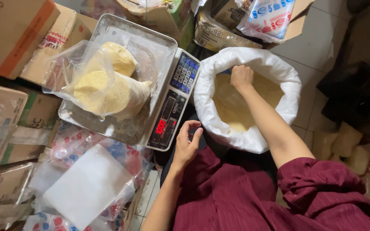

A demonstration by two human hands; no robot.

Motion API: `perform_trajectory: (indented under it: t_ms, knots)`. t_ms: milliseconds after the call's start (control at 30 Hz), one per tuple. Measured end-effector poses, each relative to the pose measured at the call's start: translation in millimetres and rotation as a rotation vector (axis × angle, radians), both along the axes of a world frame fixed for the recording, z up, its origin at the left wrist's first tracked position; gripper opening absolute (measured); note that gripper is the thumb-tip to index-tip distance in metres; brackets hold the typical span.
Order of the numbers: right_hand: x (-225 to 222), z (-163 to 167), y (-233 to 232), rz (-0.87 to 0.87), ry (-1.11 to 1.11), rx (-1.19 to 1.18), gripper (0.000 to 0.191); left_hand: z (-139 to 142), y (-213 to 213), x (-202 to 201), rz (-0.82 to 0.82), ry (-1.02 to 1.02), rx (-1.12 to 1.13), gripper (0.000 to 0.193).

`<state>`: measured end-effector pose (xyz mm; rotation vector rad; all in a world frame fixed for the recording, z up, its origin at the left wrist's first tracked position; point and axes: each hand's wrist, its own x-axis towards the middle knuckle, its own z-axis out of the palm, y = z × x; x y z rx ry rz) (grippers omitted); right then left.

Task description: The person scoops a granular substance from a large sack into a plastic bag placed on a digital scale. They adjust the amount to reach a target weight, then tie the bag and set it aside. The process is repeated for a second bag.

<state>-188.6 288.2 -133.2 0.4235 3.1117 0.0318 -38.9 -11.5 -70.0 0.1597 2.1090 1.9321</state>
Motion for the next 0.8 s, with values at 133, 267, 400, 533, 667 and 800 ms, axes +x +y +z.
perform_trajectory:
  t_ms: [133, 267, 400, 533, 667, 800]
  knots:
    - [-1.6, -7.2, 7.4, -0.118, 0.143, -0.199, 0.014, 0.9, 10.3, -6.6, 0.009, -0.016, -0.013, 0.022]
    - [6.2, -4.5, 19.3, -0.016, 0.356, -0.493, 0.022, 13.6, 24.2, -6.1, 0.005, -0.035, -0.017, 0.023]
    - [12.0, -18.5, 36.0, -0.06, 0.571, -0.58, 0.017, 5.7, 46.0, -8.1, -0.021, -0.023, -0.025, 0.023]
    - [24.6, -26.5, 40.2, -0.175, 0.74, -0.756, 0.017, -3.7, 51.7, -5.6, -0.022, -0.051, -0.017, 0.022]
    - [35.7, -29.1, 40.9, -0.136, 0.823, -0.889, 0.018, -5.5, 52.1, -4.6, -0.016, -0.051, 0.009, 0.022]
    - [39.0, -31.1, 43.6, -0.013, 0.843, -0.686, 0.01, -2.5, 48.9, -4.1, -0.028, -0.018, -0.033, 0.023]
